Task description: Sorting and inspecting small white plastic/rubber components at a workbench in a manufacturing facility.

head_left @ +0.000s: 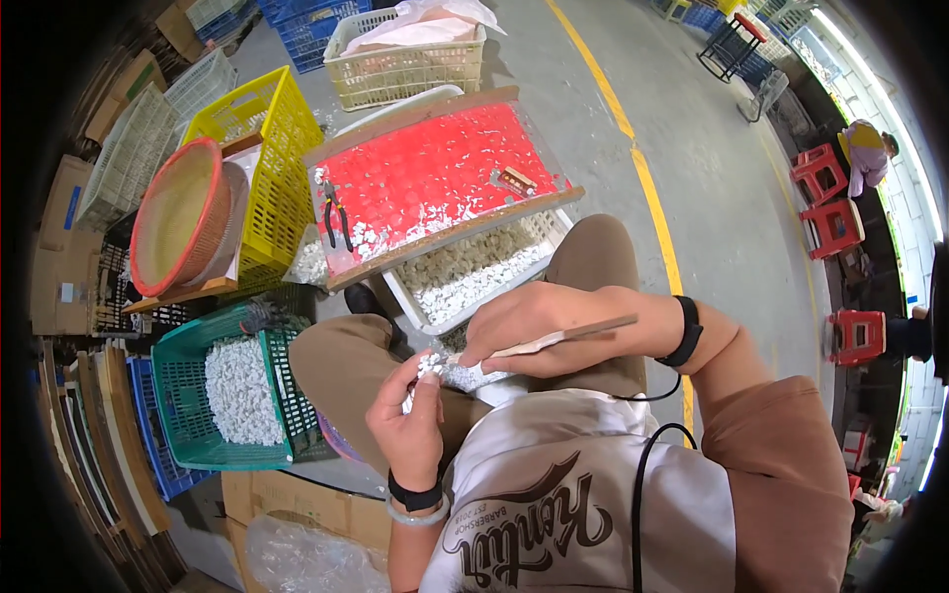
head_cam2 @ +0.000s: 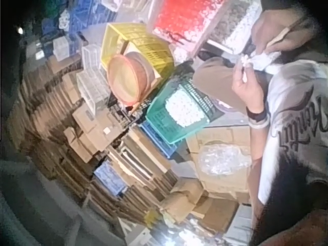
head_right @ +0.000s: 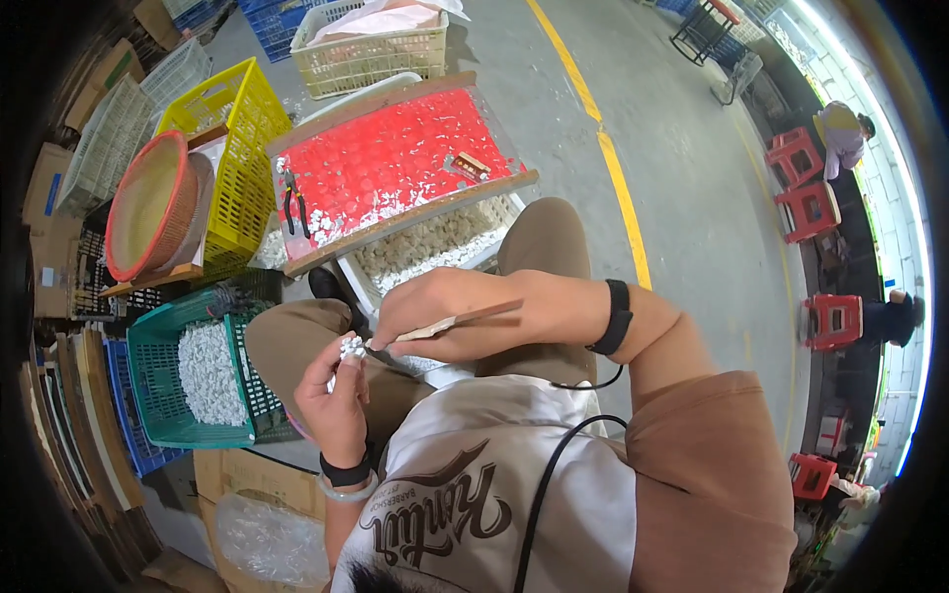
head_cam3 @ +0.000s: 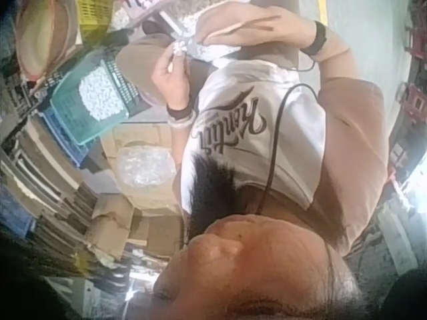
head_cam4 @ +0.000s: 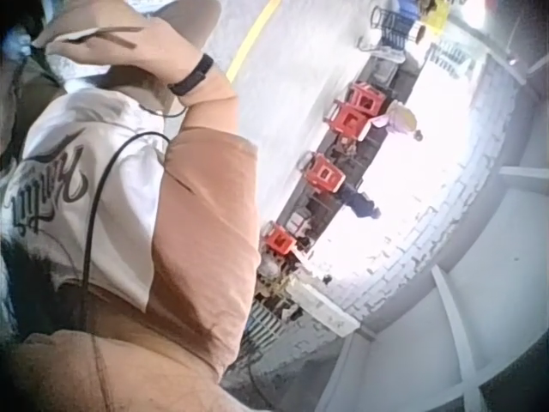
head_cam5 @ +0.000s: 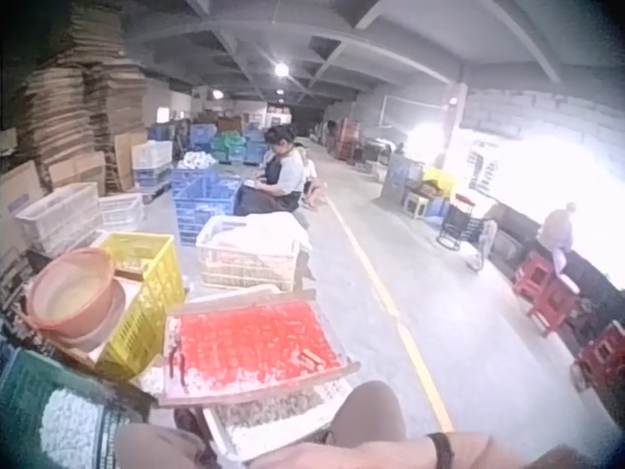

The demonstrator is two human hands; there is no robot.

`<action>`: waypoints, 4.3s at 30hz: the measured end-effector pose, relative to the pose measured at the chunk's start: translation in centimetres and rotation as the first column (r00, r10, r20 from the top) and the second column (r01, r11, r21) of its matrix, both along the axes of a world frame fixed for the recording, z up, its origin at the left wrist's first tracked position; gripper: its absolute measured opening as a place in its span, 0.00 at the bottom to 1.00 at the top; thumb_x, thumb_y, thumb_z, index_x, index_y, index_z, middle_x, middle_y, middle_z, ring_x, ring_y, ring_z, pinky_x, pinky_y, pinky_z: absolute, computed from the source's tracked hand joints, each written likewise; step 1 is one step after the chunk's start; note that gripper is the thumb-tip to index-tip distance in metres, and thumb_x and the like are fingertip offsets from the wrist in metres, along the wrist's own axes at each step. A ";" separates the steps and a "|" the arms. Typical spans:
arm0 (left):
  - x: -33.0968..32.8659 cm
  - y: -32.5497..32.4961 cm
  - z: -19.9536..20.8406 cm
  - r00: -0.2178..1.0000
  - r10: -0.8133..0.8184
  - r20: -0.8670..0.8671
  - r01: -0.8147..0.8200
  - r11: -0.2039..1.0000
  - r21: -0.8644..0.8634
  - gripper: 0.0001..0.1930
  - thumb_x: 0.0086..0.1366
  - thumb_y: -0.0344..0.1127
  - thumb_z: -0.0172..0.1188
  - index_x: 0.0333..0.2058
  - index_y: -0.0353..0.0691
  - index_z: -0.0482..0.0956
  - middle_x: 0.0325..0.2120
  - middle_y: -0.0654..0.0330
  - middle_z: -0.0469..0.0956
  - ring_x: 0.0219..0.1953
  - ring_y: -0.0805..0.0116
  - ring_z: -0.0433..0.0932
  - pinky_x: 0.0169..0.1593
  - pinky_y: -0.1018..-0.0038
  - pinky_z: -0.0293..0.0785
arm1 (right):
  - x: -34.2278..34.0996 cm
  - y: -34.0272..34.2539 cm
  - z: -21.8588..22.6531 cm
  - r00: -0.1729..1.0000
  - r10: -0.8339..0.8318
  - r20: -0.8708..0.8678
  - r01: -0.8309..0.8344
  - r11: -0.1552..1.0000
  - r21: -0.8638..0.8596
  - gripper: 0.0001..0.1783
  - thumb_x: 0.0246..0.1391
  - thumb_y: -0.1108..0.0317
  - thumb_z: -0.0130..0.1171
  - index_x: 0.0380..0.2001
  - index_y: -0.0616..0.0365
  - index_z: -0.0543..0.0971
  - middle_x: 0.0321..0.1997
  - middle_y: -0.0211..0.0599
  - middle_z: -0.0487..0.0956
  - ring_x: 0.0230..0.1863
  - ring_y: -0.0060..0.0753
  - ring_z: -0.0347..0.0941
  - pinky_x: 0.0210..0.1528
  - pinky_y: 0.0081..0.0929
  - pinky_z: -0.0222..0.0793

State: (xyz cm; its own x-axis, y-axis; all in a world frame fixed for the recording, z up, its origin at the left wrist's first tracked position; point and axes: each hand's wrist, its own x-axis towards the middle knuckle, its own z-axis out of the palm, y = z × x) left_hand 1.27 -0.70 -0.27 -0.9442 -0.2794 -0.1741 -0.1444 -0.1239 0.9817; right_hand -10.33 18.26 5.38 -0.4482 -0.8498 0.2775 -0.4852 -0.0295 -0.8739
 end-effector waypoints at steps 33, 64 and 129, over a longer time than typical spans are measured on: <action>-4.6 -3.3 -3.7 0.940 -0.030 0.340 -0.243 0.639 0.730 0.08 0.66 0.33 0.46 0.35 0.36 0.71 0.33 0.54 0.75 0.34 0.66 0.76 0.34 0.71 0.77 | -16.7 -9.6 -21.4 0.885 -0.464 0.025 0.398 0.785 0.474 0.12 0.49 0.66 0.50 0.30 0.62 0.78 0.25 0.44 0.79 0.30 0.43 0.77 0.35 0.38 0.71; -9.2 -4.5 -6.9 0.894 -0.050 0.445 -0.345 0.557 0.755 0.11 0.65 0.38 0.50 0.25 0.40 0.65 0.23 0.62 0.64 0.26 0.68 0.66 0.29 0.71 0.64 | -23.0 -17.7 -27.8 0.984 0.055 -0.168 0.065 0.771 0.634 0.14 0.43 0.72 0.53 0.36 0.55 0.79 0.37 0.52 0.75 0.46 0.52 0.72 0.47 0.41 0.68; -0.9 1.1 0.4 0.997 0.072 0.025 -0.076 0.940 0.331 0.09 0.64 0.25 0.50 0.42 0.31 0.72 0.27 0.58 0.74 0.21 0.79 0.66 0.26 0.82 0.64 | -0.4 0.7 -4.9 0.949 -0.311 -0.058 0.307 0.949 -0.075 0.11 0.56 0.71 0.50 0.40 0.62 0.75 0.39 0.48 0.76 0.39 0.49 0.74 0.43 0.37 0.68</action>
